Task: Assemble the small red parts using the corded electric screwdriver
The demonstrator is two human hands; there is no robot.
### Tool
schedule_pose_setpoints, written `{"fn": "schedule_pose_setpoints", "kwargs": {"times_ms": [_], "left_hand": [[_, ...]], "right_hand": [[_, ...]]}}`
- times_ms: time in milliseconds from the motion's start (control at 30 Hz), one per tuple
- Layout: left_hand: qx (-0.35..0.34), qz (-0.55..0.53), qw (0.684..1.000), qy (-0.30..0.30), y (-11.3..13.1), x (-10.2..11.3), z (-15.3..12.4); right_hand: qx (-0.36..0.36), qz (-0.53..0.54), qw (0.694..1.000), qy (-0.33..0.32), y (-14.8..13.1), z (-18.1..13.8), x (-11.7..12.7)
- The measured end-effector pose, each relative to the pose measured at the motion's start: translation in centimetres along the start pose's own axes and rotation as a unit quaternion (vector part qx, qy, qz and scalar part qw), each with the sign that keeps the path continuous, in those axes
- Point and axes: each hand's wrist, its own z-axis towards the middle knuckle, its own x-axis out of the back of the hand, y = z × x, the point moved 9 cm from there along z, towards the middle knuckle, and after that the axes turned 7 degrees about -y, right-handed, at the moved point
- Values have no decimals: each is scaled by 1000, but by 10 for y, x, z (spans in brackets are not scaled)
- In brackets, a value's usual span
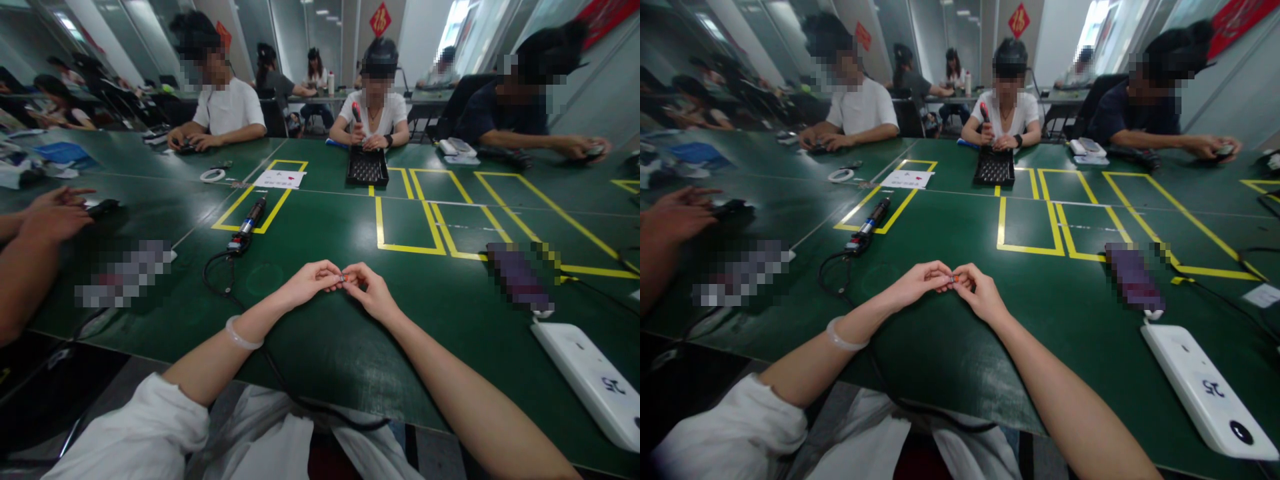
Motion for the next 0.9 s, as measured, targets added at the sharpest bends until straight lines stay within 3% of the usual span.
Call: {"fn": "schedule_pose_setpoints", "kwargs": {"times_ms": [200,333,400,500,633,700,800,900], "left_hand": [[-87,187,978,20,25,0,-9],[-128,295,947,8,39,-8,-14],[-129,353,927,8,42,-1,-13],[-102,476,869,91,44,46,-14],[43,576,759,301,26,164,-40],[143,575,728,344,3,217,-58],[251,532,747,310,-35,263,-76],[226,527,776,263,-44,267,-74]], "right_hand": [[-41,99,994,7,13,2,0],[-50,90,995,3,17,3,0],[-47,82,996,6,18,3,1],[-51,68,996,18,20,3,4],[-55,46,997,22,20,3,5],[-56,36,998,19,19,3,5],[-58,30,998,13,19,3,4],[-57,33,998,13,19,3,3]]}}
